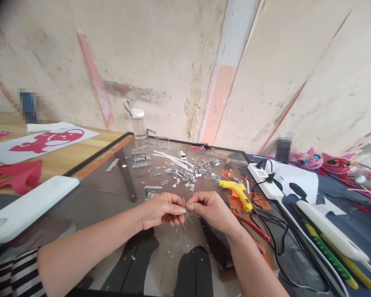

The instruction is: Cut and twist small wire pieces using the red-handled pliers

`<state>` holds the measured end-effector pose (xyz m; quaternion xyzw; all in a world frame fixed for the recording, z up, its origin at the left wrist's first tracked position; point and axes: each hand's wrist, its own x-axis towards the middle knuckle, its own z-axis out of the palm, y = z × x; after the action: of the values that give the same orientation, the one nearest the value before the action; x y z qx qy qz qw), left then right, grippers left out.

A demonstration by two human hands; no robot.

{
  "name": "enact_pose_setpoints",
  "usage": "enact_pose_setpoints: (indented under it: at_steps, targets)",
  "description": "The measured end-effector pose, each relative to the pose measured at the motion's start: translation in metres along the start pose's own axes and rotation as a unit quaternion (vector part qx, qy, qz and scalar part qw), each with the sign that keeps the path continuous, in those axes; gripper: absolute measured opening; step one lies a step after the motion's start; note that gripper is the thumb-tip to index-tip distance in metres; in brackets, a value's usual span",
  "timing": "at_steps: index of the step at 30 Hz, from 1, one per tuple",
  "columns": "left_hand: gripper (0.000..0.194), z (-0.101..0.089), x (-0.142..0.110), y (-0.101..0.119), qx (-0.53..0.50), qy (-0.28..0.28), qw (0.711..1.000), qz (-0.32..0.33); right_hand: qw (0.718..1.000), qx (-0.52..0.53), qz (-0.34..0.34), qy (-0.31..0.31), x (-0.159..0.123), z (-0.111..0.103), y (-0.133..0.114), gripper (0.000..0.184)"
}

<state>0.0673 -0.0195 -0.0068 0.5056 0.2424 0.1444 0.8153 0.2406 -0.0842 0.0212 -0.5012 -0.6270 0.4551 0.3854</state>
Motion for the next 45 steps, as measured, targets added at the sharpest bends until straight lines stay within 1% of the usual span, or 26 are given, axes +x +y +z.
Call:
enact_pose_setpoints:
  at_steps: [4, 12, 18, 24, 28, 30, 32, 35, 37, 41, 45]
  targets:
    - [0.014, -0.001, 0.000, 0.000, -0.001, -0.008, 1.000, 0.004, 1.000, -0.008, 0.003, 0.013, 0.000, 0.000, -0.001, 0.020]
    - [0.015, 0.000, -0.001, -0.002, 0.005, -0.004, 1.000, -0.001, 1.000, -0.010, 0.008, 0.014, 0.000, -0.001, 0.000, 0.022]
    - [0.017, 0.000, -0.001, 0.000, 0.011, 0.015, 1.000, 0.007, 0.999, -0.023, -0.005, 0.033, 0.000, 0.000, -0.002, 0.019]
    - [0.019, 0.001, 0.000, 0.001, 0.007, 0.031, 0.999, 0.014, 0.999, -0.034, 0.006, 0.037, 0.002, -0.002, 0.003, 0.020]
    - [0.021, 0.000, -0.001, 0.001, 0.002, 0.029, 1.000, 0.010, 0.998, -0.026, 0.016, 0.060, 0.003, -0.002, 0.007, 0.018]
    - [0.023, 0.001, -0.001, 0.002, -0.001, 0.035, 0.999, 0.011, 0.997, -0.020, 0.022, 0.077, 0.003, -0.003, 0.008, 0.022]
    - [0.025, 0.001, 0.000, 0.002, -0.008, 0.057, 0.998, 0.023, 0.996, -0.019, 0.033, 0.076, 0.002, -0.004, 0.008, 0.024]
    - [0.026, 0.002, 0.001, 0.003, -0.014, 0.103, 0.993, 0.057, 0.997, -0.029, 0.058, 0.032, 0.000, -0.005, 0.006, 0.024]
    - [0.024, 0.003, 0.001, 0.003, -0.007, 0.120, 0.989, 0.082, 0.997, -0.032, 0.071, 0.009, 0.000, -0.003, 0.005, 0.026]
    - [0.021, 0.004, 0.001, 0.001, 0.022, 0.128, 0.986, 0.104, 0.996, -0.017, 0.088, 0.026, 0.002, 0.005, 0.003, 0.029]
    - [0.020, 0.006, 0.000, 0.002, 0.056, 0.135, 0.982, 0.122, 0.994, 0.033, 0.101, 0.037, 0.005, 0.011, 0.006, 0.031]
